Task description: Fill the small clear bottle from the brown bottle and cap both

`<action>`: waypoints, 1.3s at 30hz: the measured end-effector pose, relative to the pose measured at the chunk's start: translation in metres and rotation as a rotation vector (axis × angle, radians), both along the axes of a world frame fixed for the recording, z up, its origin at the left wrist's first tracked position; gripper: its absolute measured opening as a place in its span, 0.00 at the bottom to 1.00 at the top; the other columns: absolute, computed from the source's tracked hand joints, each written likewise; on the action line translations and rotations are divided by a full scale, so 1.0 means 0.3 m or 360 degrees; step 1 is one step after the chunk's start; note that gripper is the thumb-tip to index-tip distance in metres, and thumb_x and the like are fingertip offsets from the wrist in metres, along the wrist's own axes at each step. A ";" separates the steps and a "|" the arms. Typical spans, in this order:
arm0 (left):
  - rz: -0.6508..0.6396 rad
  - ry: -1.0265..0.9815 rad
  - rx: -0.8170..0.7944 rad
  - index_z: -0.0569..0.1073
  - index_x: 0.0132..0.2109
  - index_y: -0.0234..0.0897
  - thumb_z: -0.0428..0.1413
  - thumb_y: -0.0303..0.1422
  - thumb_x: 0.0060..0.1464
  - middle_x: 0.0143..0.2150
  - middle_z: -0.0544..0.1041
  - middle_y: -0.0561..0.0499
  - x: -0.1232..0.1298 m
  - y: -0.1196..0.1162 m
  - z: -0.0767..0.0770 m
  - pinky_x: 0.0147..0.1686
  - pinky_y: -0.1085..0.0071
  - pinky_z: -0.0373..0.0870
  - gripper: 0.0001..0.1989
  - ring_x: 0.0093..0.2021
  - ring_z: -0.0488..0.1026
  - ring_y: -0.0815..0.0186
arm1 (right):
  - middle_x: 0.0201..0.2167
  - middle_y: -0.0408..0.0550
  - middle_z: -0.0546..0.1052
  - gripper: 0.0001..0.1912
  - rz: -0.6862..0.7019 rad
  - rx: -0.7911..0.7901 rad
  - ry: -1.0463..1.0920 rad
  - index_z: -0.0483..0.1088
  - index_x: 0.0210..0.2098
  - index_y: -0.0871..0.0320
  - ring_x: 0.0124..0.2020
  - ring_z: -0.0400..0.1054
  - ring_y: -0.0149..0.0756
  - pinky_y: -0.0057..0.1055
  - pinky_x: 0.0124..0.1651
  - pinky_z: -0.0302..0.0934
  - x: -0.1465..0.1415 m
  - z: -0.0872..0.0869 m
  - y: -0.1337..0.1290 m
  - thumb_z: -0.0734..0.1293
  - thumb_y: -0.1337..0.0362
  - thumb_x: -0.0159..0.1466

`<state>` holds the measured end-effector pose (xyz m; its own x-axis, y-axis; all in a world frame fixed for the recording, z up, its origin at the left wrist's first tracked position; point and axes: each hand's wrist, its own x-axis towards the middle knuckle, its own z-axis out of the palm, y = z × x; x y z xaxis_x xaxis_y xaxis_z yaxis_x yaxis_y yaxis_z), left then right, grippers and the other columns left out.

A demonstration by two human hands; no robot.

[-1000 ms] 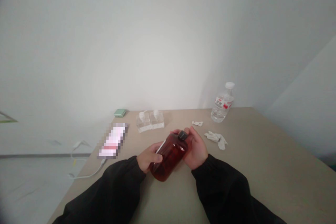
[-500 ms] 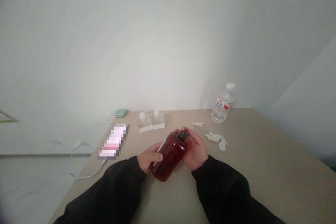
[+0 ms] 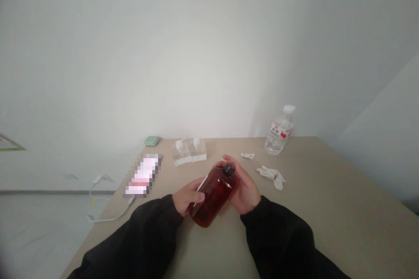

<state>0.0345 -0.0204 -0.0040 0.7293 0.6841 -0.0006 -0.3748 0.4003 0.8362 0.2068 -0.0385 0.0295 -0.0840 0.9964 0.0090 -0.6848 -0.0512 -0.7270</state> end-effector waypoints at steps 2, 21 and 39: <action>-0.0014 -0.0013 0.0001 0.75 0.49 0.30 0.71 0.41 0.35 0.38 0.78 0.45 -0.001 0.001 -0.003 0.35 0.73 0.66 0.33 0.34 0.73 0.64 | 0.41 0.46 0.81 0.15 0.0012 -0.0032 -0.0021 0.76 0.42 0.51 0.44 0.73 0.43 0.43 0.51 0.65 0.004 -0.003 0.002 0.71 0.53 0.57; 0.0003 0.0004 -0.0035 0.75 0.48 0.30 0.72 0.40 0.34 0.37 0.78 0.47 -0.002 0.000 -0.004 0.34 0.74 0.65 0.33 0.34 0.73 0.65 | 0.38 0.44 0.80 0.10 -0.0025 0.0094 -0.0100 0.76 0.34 0.51 0.41 0.73 0.40 0.41 0.51 0.65 -0.002 -0.016 0.007 0.73 0.54 0.56; -0.0055 -0.0058 0.0052 0.72 0.55 0.31 0.70 0.40 0.39 0.42 0.79 0.44 -0.007 -0.009 -0.008 0.39 0.72 0.67 0.36 0.38 0.74 0.63 | 0.44 0.48 0.80 0.16 -0.0088 0.0093 -0.0326 0.77 0.37 0.54 0.42 0.73 0.39 0.37 0.48 0.66 0.015 -0.018 0.011 0.75 0.52 0.53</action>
